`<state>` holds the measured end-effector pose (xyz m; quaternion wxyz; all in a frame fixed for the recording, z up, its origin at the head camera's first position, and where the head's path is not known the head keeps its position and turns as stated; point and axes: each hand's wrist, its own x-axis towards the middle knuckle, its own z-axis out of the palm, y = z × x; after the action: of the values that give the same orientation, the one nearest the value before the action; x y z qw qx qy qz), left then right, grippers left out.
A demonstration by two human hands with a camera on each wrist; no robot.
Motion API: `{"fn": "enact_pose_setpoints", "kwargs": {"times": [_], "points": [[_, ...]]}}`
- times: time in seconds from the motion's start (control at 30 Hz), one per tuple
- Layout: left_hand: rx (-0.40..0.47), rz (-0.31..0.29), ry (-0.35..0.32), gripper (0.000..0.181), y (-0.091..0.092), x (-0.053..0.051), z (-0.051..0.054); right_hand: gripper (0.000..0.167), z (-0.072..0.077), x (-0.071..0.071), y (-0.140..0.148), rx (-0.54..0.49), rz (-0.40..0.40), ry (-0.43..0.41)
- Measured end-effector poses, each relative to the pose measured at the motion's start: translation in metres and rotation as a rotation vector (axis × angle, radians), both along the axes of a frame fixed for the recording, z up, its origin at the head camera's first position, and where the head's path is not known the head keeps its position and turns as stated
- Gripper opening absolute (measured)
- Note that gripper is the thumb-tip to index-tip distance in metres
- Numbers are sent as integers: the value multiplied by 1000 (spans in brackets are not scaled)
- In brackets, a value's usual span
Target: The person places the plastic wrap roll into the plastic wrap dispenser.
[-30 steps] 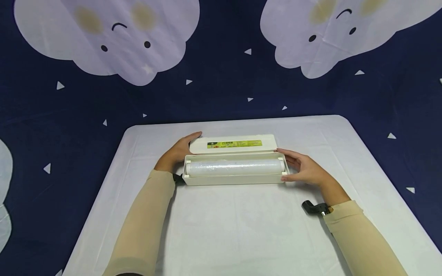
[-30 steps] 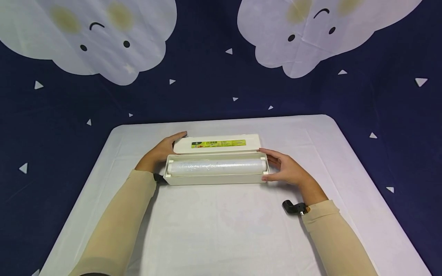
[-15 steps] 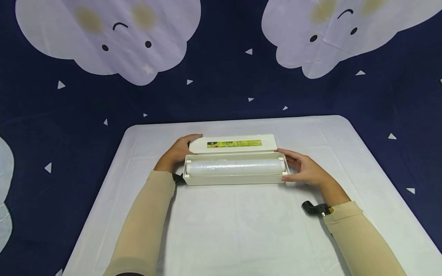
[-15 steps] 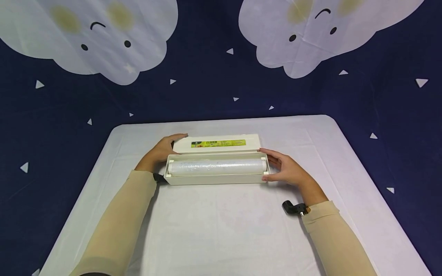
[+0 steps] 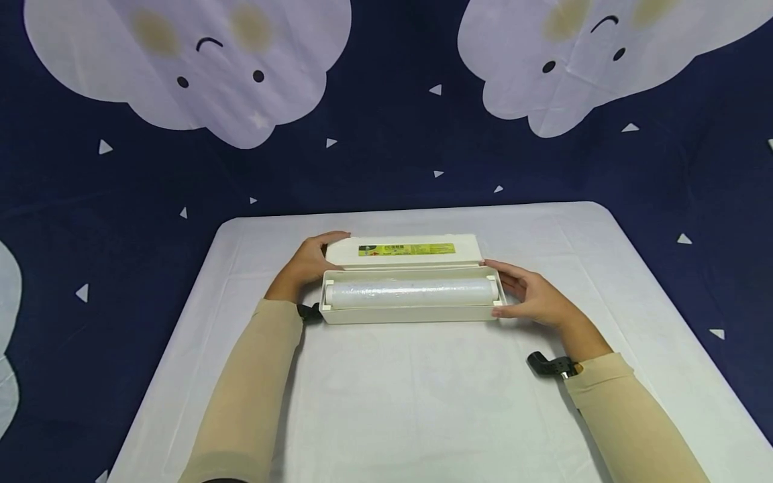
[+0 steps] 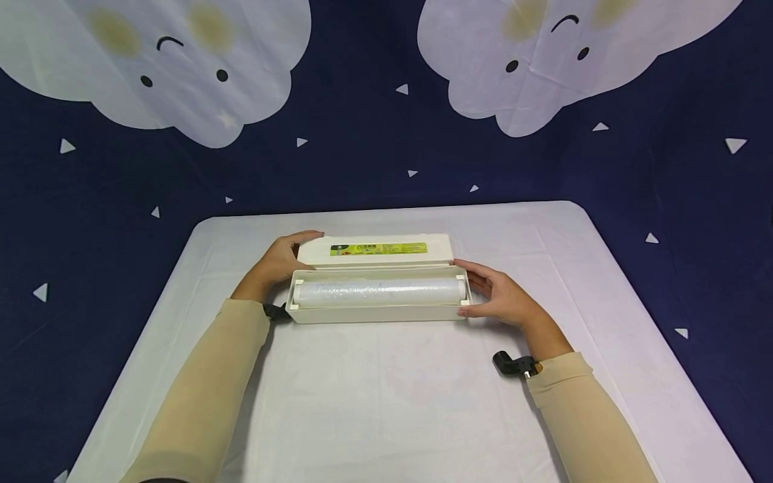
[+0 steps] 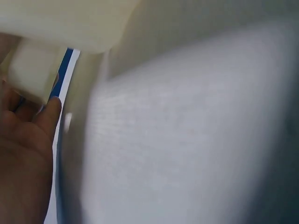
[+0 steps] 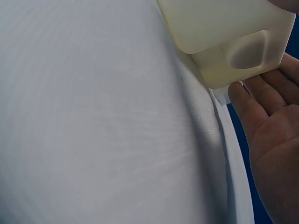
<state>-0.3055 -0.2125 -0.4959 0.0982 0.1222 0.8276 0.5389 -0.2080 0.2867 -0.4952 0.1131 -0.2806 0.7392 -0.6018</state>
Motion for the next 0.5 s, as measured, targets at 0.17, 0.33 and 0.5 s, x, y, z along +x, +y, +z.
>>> {"fn": "enact_pose_setpoints", "kwargs": {"times": [0.17, 0.33, 0.5], "points": [[57, 40, -14, 93, -3, 0, -2, 98, -1, 0, -1, -11, 12, 11], [105, 81, -37, 91, -8, 2, -2, 99, 1, 0, -2, -13, 8, -10], [164, 105, -67, 93, -11, 4, -1, 99, -1, 0, -2, -13, 10, 5]]}}
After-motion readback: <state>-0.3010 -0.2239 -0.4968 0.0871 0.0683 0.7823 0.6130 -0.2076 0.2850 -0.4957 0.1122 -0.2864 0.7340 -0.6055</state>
